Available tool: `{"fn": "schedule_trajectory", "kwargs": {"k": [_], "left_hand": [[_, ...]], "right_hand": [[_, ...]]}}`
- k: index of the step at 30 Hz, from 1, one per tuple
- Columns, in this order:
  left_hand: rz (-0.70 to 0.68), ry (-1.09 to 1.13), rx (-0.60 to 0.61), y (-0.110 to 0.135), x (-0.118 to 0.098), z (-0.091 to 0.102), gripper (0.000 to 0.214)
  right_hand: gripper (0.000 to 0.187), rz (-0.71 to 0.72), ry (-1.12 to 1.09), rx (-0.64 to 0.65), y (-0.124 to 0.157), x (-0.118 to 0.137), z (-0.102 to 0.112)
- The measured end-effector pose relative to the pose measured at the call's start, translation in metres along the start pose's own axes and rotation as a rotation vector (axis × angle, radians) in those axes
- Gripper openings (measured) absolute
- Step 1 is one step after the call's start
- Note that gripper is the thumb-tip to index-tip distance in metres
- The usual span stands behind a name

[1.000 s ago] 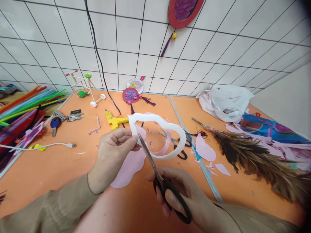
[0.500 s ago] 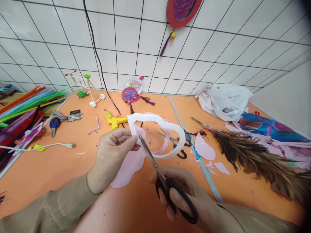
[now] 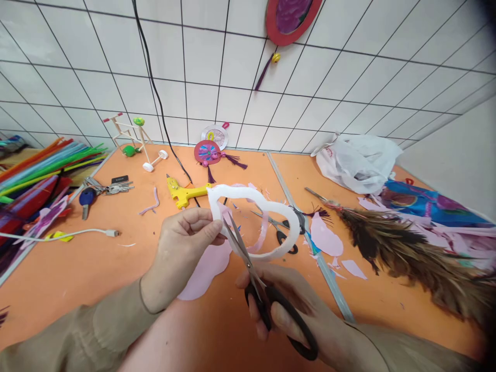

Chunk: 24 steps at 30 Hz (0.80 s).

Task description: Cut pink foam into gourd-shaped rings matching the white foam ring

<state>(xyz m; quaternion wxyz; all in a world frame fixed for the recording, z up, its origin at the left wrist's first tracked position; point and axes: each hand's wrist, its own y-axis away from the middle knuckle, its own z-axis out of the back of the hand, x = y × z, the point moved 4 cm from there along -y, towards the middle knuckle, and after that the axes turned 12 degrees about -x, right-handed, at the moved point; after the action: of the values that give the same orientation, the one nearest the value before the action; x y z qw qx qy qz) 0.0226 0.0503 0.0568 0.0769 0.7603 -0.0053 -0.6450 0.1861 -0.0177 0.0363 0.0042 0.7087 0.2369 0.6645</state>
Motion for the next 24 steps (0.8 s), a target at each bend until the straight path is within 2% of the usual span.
{"fn": "schedule_trajectory", "kwargs": {"k": [3, 9, 16, 24], "left_hand": [[0.000, 0.005, 0.012, -0.0004, -0.0001, -0.0005, 0.010], [0.008, 0.006, 0.016, 0.0014, -0.0004, -0.0002, 0.008], [0.010, 0.023, 0.019, 0.0012, -0.0007, 0.0009, 0.008], [-0.005, 0.013, 0.019, 0.0008, -0.0023, -0.0006, 0.008]], "right_hand": [[0.069, 0.018, 0.010, 0.014, 0.0012, 0.0011, 0.0002], [0.067, -0.034, 0.011, -0.053, -0.0007, 0.0015, 0.0002], [0.081, -0.030, 0.032, -0.086, -0.0042, 0.0020, 0.0009], [0.071, -0.024, 0.012, -0.104, -0.0075, 0.0017, -0.0034]]}}
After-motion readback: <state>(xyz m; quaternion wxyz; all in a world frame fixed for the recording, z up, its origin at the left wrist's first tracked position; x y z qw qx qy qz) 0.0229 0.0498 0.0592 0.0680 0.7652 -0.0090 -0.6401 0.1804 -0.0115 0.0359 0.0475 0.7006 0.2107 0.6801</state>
